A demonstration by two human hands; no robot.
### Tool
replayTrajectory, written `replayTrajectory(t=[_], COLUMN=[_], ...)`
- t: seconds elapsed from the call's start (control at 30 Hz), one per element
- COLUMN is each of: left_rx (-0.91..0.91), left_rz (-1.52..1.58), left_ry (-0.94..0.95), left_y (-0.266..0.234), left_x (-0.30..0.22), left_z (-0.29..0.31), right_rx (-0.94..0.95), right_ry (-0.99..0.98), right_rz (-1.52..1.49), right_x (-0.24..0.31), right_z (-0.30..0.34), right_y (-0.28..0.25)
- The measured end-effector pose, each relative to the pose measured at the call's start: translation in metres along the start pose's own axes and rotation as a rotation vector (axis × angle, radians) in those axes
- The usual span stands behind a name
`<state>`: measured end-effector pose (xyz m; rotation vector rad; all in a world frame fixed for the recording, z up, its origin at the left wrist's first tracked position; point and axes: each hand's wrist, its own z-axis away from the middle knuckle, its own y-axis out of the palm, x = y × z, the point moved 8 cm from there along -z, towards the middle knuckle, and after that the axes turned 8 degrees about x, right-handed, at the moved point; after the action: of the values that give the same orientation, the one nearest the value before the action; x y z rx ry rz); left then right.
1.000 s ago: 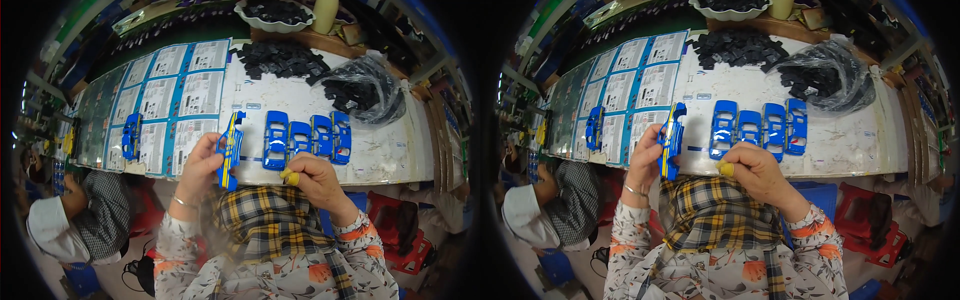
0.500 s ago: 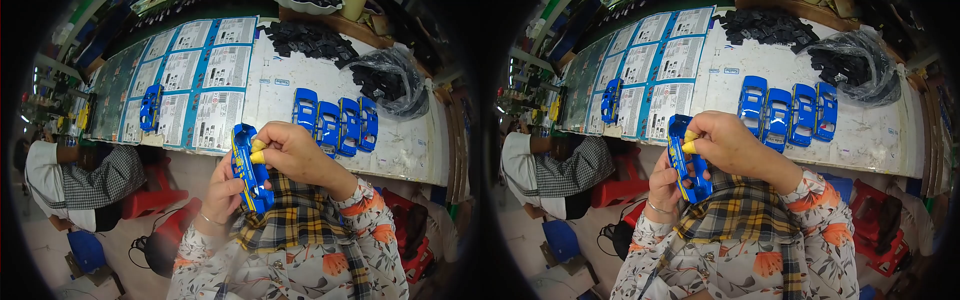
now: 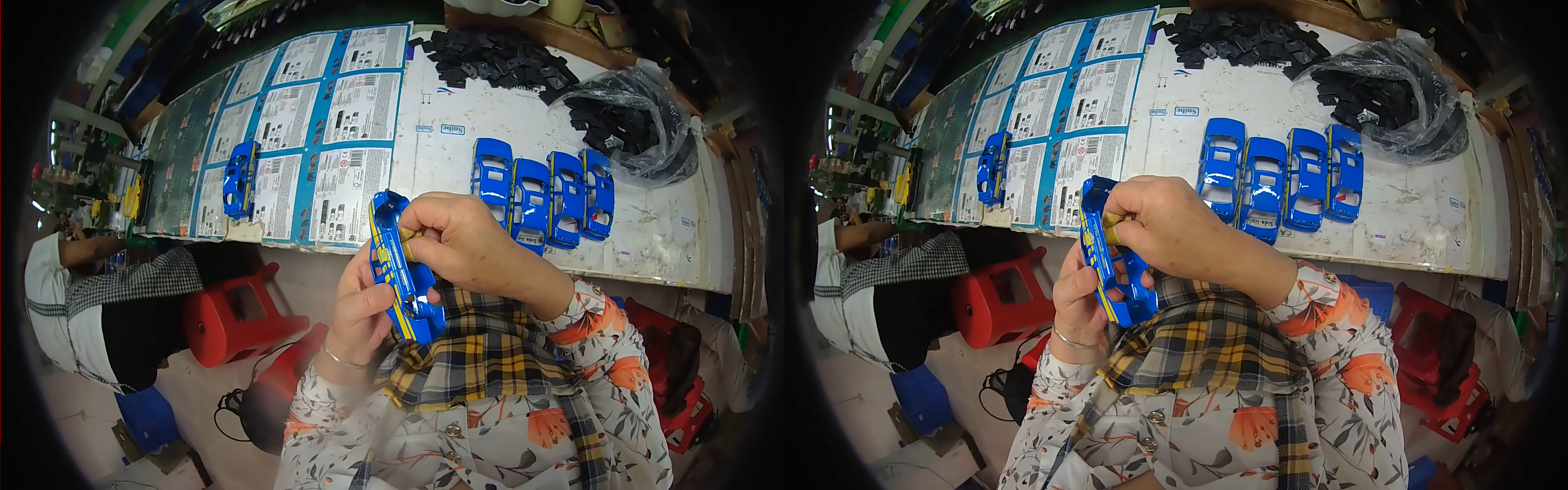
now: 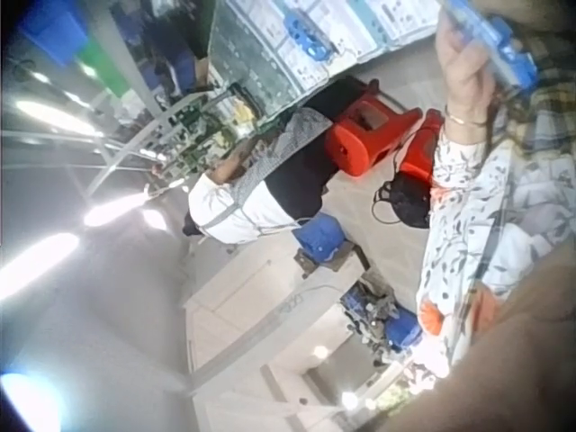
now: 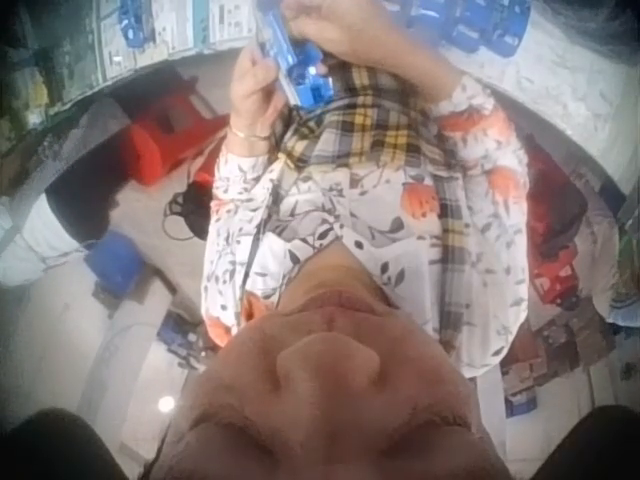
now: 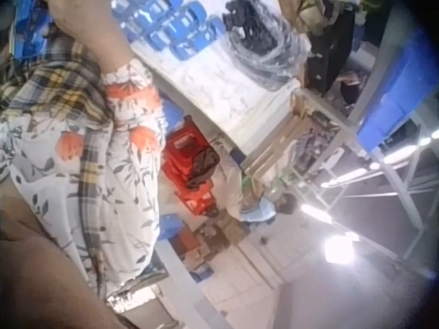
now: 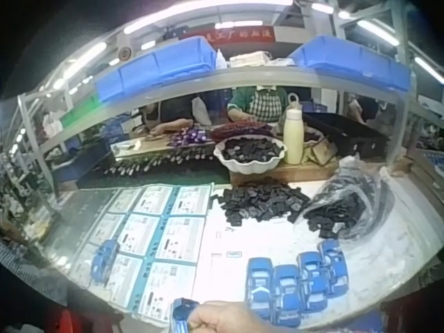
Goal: The person assembles toy cars by inserting plastic components into toy car shells by hand and arranging the car bodies on the table.
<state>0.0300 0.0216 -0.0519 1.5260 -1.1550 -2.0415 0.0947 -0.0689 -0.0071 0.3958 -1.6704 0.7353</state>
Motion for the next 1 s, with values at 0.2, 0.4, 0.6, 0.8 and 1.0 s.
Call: replayTrajectory(t=[0.2, 0.4, 0.6, 0.8, 1.0], left_rx=[0.003, -0.026, -0.027, -0.262, -0.190], left_rz=[-0.057, 0.007, -0.043, -0.223, -0.248], left_ry=[-0.010, -0.010, -0.001, 0.112, 0.119], left_y=[-0.002, 0.004, 0.004, -0.006, 0.001], left_x=[-0.001, -0.003, -0.003, -0.009, -0.002], left_z=[0.001, -0.001, 0.002, 0.018, 0.013], right_rx=[0.026, 0.027, 0.014, 0.084, -0.122], right_ry=[-0.114, -0.127, -0.081, 0.059, -0.132], right_rz=[0.109, 0.105, 0.057, -0.234, 0.051], right_x=[0.005, 0.003, 0.003, 0.000, 0.003], right_z=[-0.001, 0.002, 0.006, 0.010, 0.021], right_y=[0.002, 0.002, 0.005, 0.009, -0.001])
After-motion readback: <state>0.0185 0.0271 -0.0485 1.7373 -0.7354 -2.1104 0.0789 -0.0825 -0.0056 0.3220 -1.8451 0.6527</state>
